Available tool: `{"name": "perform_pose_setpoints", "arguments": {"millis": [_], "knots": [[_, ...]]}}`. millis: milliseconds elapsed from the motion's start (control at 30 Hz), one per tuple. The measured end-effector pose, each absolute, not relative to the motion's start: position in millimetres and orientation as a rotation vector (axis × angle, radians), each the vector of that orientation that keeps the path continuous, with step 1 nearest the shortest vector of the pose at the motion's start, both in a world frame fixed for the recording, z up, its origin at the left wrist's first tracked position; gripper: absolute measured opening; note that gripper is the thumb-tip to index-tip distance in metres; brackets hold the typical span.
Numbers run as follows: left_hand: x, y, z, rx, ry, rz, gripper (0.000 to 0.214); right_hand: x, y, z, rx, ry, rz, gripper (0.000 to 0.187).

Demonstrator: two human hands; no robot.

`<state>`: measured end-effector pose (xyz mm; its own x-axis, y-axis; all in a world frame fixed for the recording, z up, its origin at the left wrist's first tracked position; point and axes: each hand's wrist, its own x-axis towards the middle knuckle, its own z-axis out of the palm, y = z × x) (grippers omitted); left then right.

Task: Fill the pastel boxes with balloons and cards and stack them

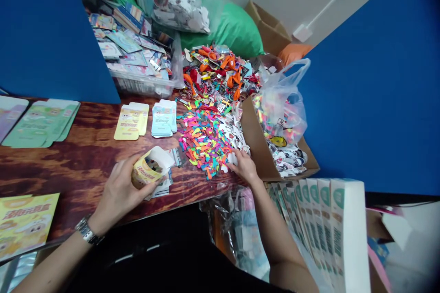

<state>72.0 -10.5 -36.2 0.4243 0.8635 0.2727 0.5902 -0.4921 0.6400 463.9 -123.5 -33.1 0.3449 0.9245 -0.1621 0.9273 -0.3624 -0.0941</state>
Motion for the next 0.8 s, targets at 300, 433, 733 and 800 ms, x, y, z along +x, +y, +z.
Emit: {"name": "perform_pose_setpoints", "arguments": {"millis": [300,433,733,800], "knots": [[71,-14,-40,2.212,1.211,0.827,0.07,477,-120,-13,2.639,1.728,-0.301,0.034],[75,-15,-37,2.204,1.202,0.847,0.068,474,-108,8,2.799,1.673,-0.09,0.034],[74,-18,-39,2.219,1.205,0.822,0.067,426,-49,-13,2.661,2.223,-0.769,0.034],[73,-20,-42,2.226,1.208,0.816,0.068,416,-37,-23,2.596,2.185,-0.737,0.03]]}}
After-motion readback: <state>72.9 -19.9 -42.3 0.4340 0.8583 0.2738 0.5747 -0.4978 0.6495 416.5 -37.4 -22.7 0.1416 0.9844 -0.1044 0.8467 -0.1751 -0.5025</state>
